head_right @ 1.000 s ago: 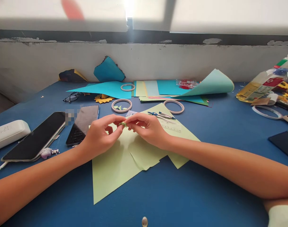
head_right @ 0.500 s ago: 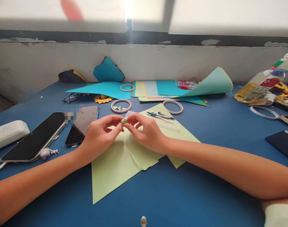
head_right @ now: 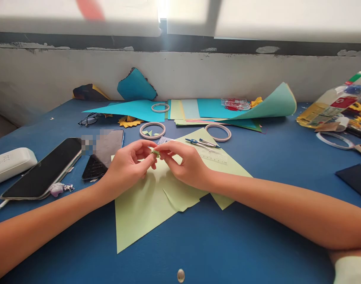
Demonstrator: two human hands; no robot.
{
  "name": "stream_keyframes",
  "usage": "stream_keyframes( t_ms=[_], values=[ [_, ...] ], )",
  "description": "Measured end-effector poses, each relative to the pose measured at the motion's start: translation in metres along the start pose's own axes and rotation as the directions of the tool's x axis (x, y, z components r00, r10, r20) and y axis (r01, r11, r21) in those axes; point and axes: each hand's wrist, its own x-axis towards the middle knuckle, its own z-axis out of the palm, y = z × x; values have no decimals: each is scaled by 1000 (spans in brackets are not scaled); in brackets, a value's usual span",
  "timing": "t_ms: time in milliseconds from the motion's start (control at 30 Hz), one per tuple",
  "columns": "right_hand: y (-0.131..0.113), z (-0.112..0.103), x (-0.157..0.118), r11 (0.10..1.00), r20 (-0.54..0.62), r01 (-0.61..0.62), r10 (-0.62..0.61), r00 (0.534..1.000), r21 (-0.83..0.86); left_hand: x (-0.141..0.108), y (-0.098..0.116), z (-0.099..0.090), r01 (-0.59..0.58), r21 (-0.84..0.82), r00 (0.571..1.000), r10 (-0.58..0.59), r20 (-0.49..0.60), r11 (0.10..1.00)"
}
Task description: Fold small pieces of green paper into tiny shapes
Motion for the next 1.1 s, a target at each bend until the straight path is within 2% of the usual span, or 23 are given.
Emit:
stream_keyframes(
  t_ms=[300, 467, 600, 767, 933, 1100],
  values=[
    [2, 0, -2, 992, 13, -61, 60, 998, 113, 0, -1, 0, -42, -33, 999, 42, 0, 999],
    [-3, -2, 2, 923, 91, -257, 241, 966, 286, 0, -2, 0, 26, -97, 1000, -26, 3, 995],
    [-8, -4, 6, 864, 181, -389, 347, 920, 319, 1, 1, 0, 77, -173, 997, -79, -7, 982],
    [-10, -4, 4, 908, 150, -358, 332, 931, 218, 1, 4, -1, 110, -219, 994, -110, 11, 969],
    [-9, -4, 3, 922, 112, -333, 316, 942, 198, 1, 3, -1, 162, -286, 987, -154, 51, 944],
    [-8, -4, 2, 936, 85, -306, 295, 952, 172, 3, 2, -1, 178, -275, 984, -169, 57, 945]
  ],
)
